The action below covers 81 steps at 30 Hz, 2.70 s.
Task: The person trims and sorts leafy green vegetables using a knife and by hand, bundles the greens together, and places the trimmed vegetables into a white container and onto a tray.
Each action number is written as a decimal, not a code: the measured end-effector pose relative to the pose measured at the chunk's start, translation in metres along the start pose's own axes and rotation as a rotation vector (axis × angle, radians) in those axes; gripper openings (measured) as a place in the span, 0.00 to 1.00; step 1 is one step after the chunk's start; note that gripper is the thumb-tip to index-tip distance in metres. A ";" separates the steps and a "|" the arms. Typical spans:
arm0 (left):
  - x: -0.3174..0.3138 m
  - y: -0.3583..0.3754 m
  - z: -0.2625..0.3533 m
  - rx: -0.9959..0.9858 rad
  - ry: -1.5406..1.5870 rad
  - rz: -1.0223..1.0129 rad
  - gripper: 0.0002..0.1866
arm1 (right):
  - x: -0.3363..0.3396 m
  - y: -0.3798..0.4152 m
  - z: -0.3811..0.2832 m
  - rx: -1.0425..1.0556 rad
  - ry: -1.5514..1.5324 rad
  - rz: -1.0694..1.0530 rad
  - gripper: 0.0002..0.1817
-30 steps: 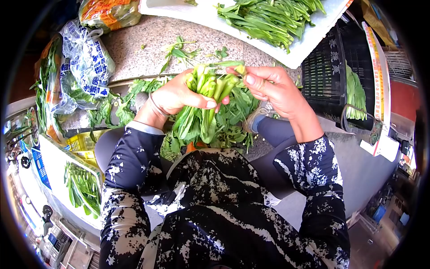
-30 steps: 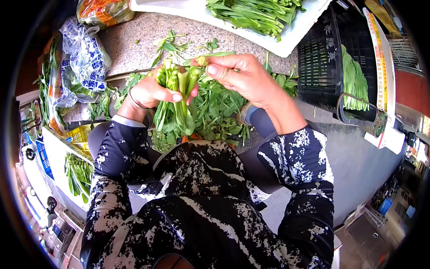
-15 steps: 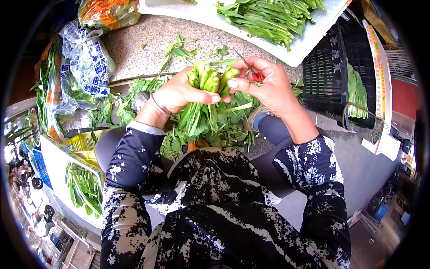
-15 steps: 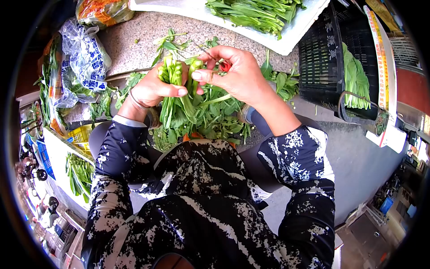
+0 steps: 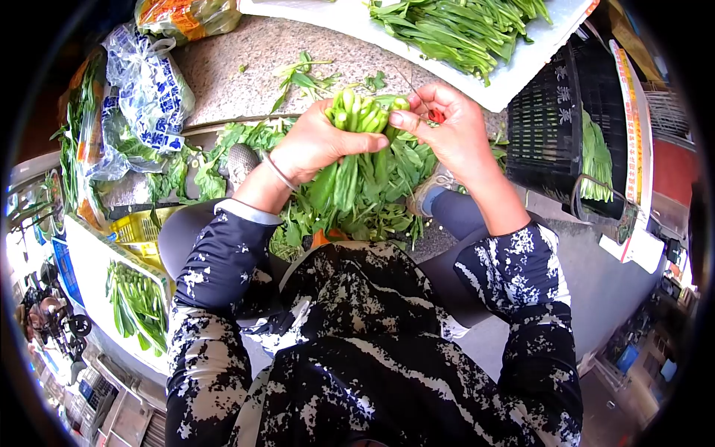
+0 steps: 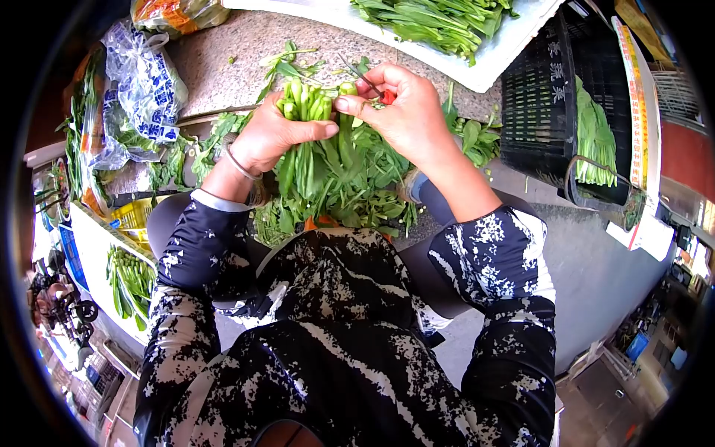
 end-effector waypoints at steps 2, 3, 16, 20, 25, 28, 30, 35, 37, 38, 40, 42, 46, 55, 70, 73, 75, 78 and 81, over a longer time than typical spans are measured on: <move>-0.004 -0.001 -0.002 -0.039 0.099 -0.005 0.14 | -0.005 0.001 0.005 -0.158 -0.180 -0.070 0.14; -0.003 -0.001 -0.004 -0.039 0.101 -0.004 0.14 | -0.005 0.001 0.005 -0.159 -0.179 -0.072 0.14; 0.007 -0.003 -0.003 -0.124 0.000 0.127 0.14 | -0.010 0.005 -0.006 -0.116 -0.102 -0.209 0.22; 0.009 -0.002 -0.003 -0.127 -0.014 0.114 0.14 | -0.006 0.003 0.004 -0.174 -0.029 -0.241 0.21; 0.009 -0.003 -0.006 -0.088 0.004 0.100 0.14 | -0.004 0.001 0.007 -0.004 0.044 -0.171 0.17; 0.010 -0.003 -0.008 -0.070 -0.003 0.081 0.14 | -0.005 -0.001 0.010 0.007 0.031 -0.157 0.15; 0.013 -0.002 -0.004 -0.047 -0.206 0.188 0.15 | -0.005 -0.003 0.018 -0.039 0.027 -0.157 0.16; 0.025 -0.002 -0.007 -0.235 -0.382 0.305 0.15 | -0.001 -0.001 0.033 -0.535 0.103 -0.322 0.24; 0.033 -0.007 -0.013 -0.224 -0.311 0.313 0.15 | 0.013 -0.012 0.081 -0.179 0.411 -0.126 0.29; 0.032 -0.005 -0.012 -0.213 -0.264 0.317 0.15 | 0.028 -0.023 0.094 0.024 0.601 0.024 0.27; 0.021 0.004 0.005 -0.154 -0.029 0.312 0.13 | 0.093 -0.048 0.075 -0.364 0.666 0.350 0.20; 0.023 0.003 0.004 -0.153 0.069 0.316 0.12 | 0.120 -0.066 0.088 -0.146 0.874 0.524 0.13; 0.028 0.000 0.005 -0.201 0.147 0.310 0.13 | 0.135 -0.087 0.093 -0.136 1.056 0.546 0.13; 0.027 0.001 0.005 -0.075 0.051 0.281 0.19 | 0.123 -0.121 0.101 -0.336 1.356 0.304 0.16; 0.032 0.012 0.013 -0.147 0.006 0.327 0.14 | 0.137 -0.119 0.083 -0.255 1.183 0.311 0.15; 0.032 0.012 0.014 -0.166 -0.012 0.329 0.14 | 0.167 -0.128 0.086 -0.233 0.883 0.309 0.15; 0.030 0.012 0.015 -0.146 -0.027 0.345 0.14 | 0.180 -0.121 0.087 -0.300 0.351 0.317 0.16; 0.028 0.010 0.015 -0.145 -0.038 0.317 0.13 | 0.181 -0.097 0.061 -0.441 -0.138 0.326 0.11; 0.024 0.006 0.012 -0.265 -0.190 0.249 0.11 | 0.170 -0.084 0.039 -0.390 -0.143 0.304 0.10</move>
Point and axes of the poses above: each hand's wrist, its own y-axis away from the middle knuckle, its own x-axis out of the back of the hand, z = x × y, the point moved 4 cm from there along -y, towards the middle knuckle, and after that the axes turned 1 degree about x, right-handed, at the moved point
